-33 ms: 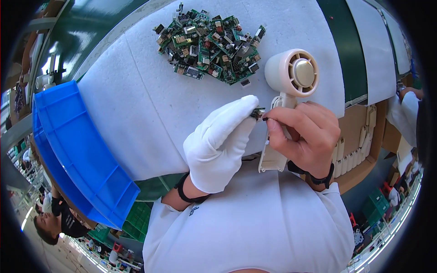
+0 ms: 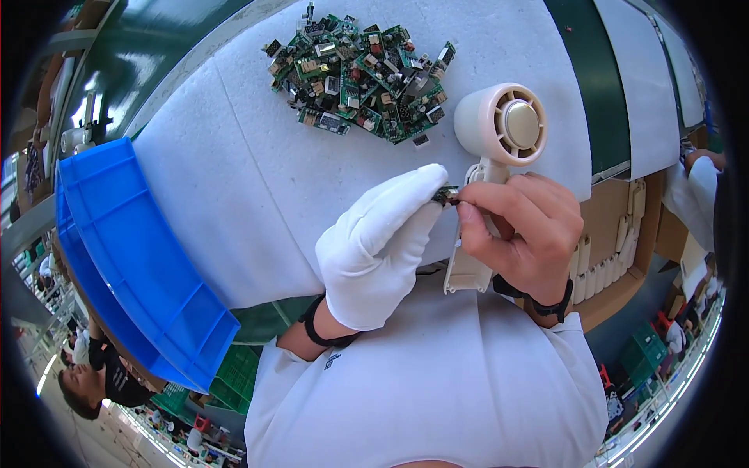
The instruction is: The person picks up a fan housing and a circuit board, inserts the circuit board into the housing by hand, and then places the assembled unit onto the conveyor belt. This process is repeated with another circuit board and fan housing.
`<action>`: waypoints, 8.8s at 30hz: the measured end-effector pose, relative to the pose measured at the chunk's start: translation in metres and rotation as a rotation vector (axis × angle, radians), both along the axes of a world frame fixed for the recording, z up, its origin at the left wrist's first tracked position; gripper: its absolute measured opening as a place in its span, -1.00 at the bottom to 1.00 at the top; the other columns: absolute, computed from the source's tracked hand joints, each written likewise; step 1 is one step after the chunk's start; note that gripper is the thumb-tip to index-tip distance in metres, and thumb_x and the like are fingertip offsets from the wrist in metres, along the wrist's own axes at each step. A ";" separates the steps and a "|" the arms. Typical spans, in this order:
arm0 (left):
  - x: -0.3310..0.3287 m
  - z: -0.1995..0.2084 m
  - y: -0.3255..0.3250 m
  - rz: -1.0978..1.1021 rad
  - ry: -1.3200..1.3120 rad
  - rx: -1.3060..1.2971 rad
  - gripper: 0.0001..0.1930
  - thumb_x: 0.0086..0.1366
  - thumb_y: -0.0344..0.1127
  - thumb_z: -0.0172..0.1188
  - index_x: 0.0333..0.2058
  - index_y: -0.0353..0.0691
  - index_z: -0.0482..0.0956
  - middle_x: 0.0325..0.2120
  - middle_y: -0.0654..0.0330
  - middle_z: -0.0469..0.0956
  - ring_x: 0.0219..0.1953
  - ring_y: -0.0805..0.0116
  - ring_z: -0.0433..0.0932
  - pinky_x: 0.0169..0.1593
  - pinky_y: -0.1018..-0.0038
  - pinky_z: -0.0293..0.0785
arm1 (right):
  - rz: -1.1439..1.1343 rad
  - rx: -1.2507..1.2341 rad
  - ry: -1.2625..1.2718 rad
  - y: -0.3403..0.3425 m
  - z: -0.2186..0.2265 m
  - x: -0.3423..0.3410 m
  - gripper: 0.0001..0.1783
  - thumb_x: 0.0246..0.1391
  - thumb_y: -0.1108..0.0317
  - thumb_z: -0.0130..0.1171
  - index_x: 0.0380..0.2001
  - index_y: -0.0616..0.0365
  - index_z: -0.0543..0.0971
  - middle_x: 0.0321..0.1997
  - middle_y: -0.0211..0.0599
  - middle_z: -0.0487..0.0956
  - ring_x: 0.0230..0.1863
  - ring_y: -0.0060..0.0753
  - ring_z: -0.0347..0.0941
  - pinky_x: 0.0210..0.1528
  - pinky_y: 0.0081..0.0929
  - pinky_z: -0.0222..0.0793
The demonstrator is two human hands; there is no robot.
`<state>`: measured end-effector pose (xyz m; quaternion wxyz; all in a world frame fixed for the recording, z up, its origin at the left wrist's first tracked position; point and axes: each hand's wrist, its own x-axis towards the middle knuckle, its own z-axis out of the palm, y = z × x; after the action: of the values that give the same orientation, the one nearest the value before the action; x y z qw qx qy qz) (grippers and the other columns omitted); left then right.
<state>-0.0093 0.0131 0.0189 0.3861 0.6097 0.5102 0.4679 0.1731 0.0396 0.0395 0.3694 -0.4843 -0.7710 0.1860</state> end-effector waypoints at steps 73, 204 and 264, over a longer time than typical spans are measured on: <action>0.006 -0.005 -0.005 0.006 -0.116 -0.003 -0.65 0.17 -0.62 0.34 -0.04 -0.24 0.69 -0.14 0.04 0.69 -0.17 0.24 0.70 -0.07 0.45 0.60 | -0.057 -0.097 0.183 -0.017 -0.001 -0.006 -0.67 -0.07 0.59 0.39 -0.15 0.25 0.66 -0.38 -0.37 0.60 -0.43 -0.65 0.40 -0.43 -0.64 0.24; -0.023 -0.008 -0.015 0.145 0.408 0.443 -0.62 0.06 -0.51 0.30 -0.10 -0.07 0.61 -0.12 0.23 0.59 -0.16 0.19 0.57 -0.11 0.33 0.54 | -0.430 -0.409 0.118 0.334 -0.010 0.094 -0.17 -0.08 -0.08 0.52 0.14 0.23 0.50 -0.09 -0.25 0.67 -0.11 -0.40 0.60 -0.06 -0.45 0.49; -0.036 0.014 0.000 -0.057 -0.061 0.053 -0.48 -0.01 -0.56 0.37 0.02 -0.19 0.66 -0.19 0.08 0.64 -0.22 0.14 0.64 -0.14 0.37 0.58 | 0.046 -0.809 1.054 0.039 -0.015 0.073 -0.01 0.28 -0.31 -0.06 0.42 0.34 0.04 0.11 0.14 0.49 -0.67 -0.75 0.37 -0.66 -0.83 0.28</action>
<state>-0.0457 0.0132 0.0325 0.3982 0.6193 0.4682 0.4885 0.2460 0.0787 0.0248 0.4819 -0.4125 -0.3668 0.6805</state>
